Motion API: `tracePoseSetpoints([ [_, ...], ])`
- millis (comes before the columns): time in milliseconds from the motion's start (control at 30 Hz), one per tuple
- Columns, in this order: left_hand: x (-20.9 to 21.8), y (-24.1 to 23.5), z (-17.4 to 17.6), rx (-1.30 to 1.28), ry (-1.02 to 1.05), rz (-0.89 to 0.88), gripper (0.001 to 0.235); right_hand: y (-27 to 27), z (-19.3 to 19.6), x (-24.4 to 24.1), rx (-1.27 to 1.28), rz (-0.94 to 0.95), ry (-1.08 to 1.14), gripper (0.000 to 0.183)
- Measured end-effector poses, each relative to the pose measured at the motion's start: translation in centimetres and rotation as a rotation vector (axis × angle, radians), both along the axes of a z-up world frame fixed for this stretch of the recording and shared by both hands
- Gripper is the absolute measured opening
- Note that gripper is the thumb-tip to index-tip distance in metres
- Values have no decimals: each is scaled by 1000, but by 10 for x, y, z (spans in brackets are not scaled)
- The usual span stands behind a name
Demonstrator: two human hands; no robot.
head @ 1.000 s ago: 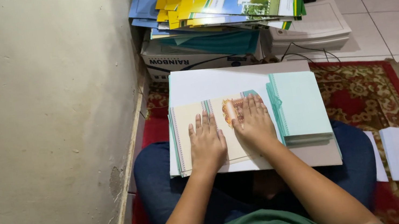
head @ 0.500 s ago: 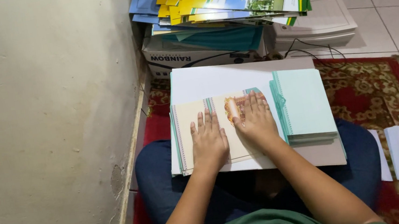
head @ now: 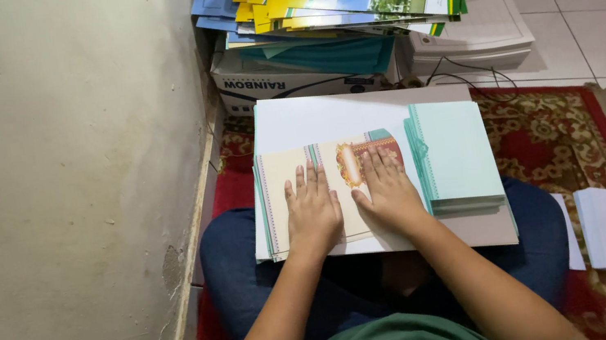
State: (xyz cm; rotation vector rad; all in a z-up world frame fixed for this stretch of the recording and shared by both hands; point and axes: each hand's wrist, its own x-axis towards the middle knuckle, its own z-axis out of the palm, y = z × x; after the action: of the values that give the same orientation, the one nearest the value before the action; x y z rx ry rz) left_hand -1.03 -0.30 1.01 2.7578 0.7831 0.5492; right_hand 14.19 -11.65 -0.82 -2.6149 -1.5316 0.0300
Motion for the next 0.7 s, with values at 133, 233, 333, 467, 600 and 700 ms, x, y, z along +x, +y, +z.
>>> tracePoseSetpoints([
  [133,1,0,0,-14,15,3,59,22,3,13,39,-45,146,84],
  [233,3,1,-2,-19,11,7,59,25,-1,14,10,-56,86,86],
  [333,3,-1,-2,23,-6,44,58,8,3,-1,72,-42,17,80],
  [467,3,0,-3,9,-4,43,57,-19,8,-24,65,-22,-78,81],
  [600,3,0,-1,2,8,40,58,-20,0,-19,34,-14,19,86],
  [700,2,-1,4,-5,43,35,58,2,-14,4,3,-22,-44,86],
])
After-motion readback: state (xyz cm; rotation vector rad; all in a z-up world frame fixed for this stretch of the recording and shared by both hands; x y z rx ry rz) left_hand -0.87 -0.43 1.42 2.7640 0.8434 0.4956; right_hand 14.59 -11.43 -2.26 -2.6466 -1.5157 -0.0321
